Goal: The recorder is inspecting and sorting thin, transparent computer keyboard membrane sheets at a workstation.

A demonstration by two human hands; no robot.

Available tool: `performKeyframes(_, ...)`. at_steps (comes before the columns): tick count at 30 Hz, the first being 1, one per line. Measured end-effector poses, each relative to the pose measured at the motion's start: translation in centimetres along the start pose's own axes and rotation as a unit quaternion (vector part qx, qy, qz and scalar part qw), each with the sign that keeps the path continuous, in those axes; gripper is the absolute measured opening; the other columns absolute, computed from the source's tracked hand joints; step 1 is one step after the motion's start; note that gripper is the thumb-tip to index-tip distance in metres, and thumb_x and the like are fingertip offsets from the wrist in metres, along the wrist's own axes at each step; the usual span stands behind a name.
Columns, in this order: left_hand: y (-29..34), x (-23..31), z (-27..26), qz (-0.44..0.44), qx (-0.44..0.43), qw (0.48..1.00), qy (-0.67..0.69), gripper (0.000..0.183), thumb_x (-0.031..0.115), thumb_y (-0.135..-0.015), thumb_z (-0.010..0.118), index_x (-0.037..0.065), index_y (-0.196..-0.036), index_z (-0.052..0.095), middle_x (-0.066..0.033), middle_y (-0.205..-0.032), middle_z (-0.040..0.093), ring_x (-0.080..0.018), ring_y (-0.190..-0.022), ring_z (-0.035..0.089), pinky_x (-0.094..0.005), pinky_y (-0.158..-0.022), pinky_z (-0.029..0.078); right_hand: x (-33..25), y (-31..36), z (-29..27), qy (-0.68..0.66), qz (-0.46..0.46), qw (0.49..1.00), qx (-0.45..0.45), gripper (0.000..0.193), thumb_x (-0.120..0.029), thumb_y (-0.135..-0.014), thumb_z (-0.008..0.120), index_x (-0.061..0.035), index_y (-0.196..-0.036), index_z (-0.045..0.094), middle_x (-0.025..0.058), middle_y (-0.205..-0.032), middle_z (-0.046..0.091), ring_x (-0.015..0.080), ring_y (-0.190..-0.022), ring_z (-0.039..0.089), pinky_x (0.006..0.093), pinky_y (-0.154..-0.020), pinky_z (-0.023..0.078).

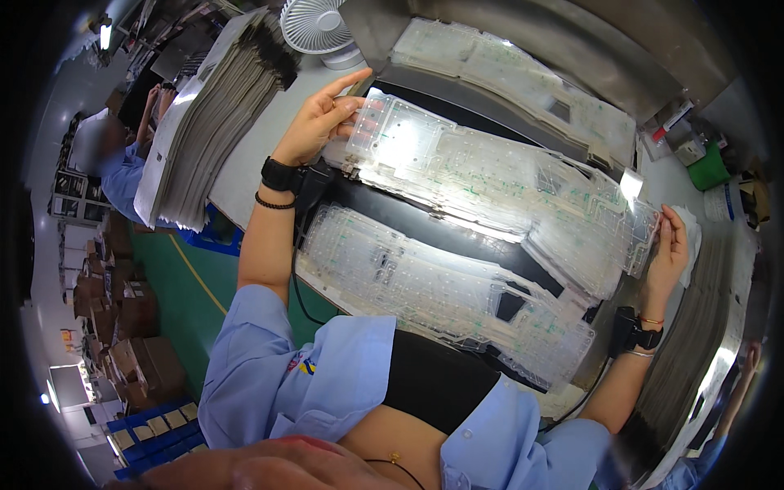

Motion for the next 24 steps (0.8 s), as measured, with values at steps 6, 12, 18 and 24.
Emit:
performKeyframes(6, 0.1, 0.2, -0.1, 0.054, -0.015, 0.991, -0.124, 0.033, 0.003, -0.08, 0.054, 0.005, -0.113, 0.053, -0.0099, -0.1, 0.06, -0.0108, -0.079, 0.057, -0.0211, -0.069, 0.048, -0.2, -0.4, -1.7, 0.083, -0.084, 0.979, -0.168, 0.023, -0.007, -0.085, 0.053, -0.0004, -0.107, 0.055, 0.0034, -0.104, 0.056, 0.009, -0.093, 0.051, 0.0197, -0.08, 0.038)
performKeyframes(12, -0.1, 0.3, 0.4, 0.144, 0.064, 0.965, -0.211, 0.014, 0.009, -0.081, 0.056, 0.002, -0.091, 0.065, -0.0049, -0.089, 0.062, -0.0079, -0.074, 0.054, -0.0194, -0.066, 0.045, 2.2, -1.1, -4.3, -0.113, 0.034, 0.992, -0.036, 0.025, -0.012, -0.085, 0.055, -0.0008, -0.108, 0.054, 0.0013, -0.094, 0.056, 0.0073, -0.078, 0.05, 0.0201, -0.072, 0.04)
performKeyframes(18, 0.4, 0.1, 1.7, 0.005, 0.027, 0.998, -0.062, 0.02, 0.016, -0.086, 0.052, 0.001, -0.088, 0.065, -0.0001, -0.066, 0.058, -0.0037, -0.059, 0.049, -0.0171, -0.054, 0.038, 2.2, -0.9, -3.5, -0.116, 0.114, 0.986, -0.03, 0.026, -0.013, -0.087, 0.052, -0.0009, -0.111, 0.053, 0.0001, -0.086, 0.055, 0.0043, -0.073, 0.048, 0.0179, -0.068, 0.041)
performKeyframes(24, 0.4, -0.3, 1.9, -0.007, 0.005, 0.997, -0.08, 0.024, 0.018, -0.087, 0.049, 0.0, -0.089, 0.065, -0.0007, -0.066, 0.058, -0.0055, -0.056, 0.048, -0.0174, -0.054, 0.037, 2.6, -0.9, -3.6, -0.142, 0.123, 0.981, -0.043, 0.023, -0.016, -0.089, 0.05, -0.0017, -0.105, 0.056, -0.0002, -0.086, 0.055, 0.0051, -0.074, 0.049, 0.0189, -0.069, 0.042)
Point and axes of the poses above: each hand's wrist, its own y-axis away from the middle knuckle, its own z-axis out of the palm, x = y × z, the point moved 3 cm from there along -y, towards the middle knuckle
